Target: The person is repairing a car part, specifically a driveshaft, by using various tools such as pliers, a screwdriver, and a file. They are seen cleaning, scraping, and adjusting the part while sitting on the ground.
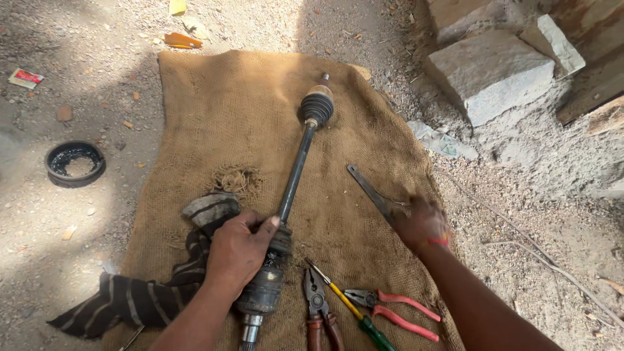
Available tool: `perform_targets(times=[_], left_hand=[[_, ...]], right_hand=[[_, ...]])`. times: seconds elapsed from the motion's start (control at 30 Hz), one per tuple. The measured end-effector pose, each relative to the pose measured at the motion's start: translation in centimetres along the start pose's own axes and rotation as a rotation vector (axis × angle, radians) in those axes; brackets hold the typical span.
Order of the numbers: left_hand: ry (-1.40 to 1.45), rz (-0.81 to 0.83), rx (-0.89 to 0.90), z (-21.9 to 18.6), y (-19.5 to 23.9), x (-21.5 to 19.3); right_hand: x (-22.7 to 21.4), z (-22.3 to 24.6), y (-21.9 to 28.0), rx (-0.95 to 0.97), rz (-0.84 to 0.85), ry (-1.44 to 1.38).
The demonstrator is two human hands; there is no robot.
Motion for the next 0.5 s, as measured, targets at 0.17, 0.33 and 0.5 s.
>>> perform_targets(times=[0.17,0.33,0.5], left_hand=[[0.052,-0.02,-0.102,0.2,-0.1,0.0],[0.291,0.02,-0.17,1.2,-0.8,0.9],[0.085,-0.089,0.118,1.3,0.0,1.1]], right_hand=[[4.6,-4.4,1.0,-0.047,-0.078,0.094],[5.4,-4.8,1.6,-0.051,-0.124,-0.026],[2.7,-2.5,4.2,-0.151,-0.16,0.06]])
Point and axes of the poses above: each hand's wrist, its own y-axis away from the middle knuckle, its own x-axis out of the palm, z = x × y, the point moved 4 cm from there along -y, towards the middle knuckle, and after that the axes turned 15 degrees about -z, right-handed, at the moved point
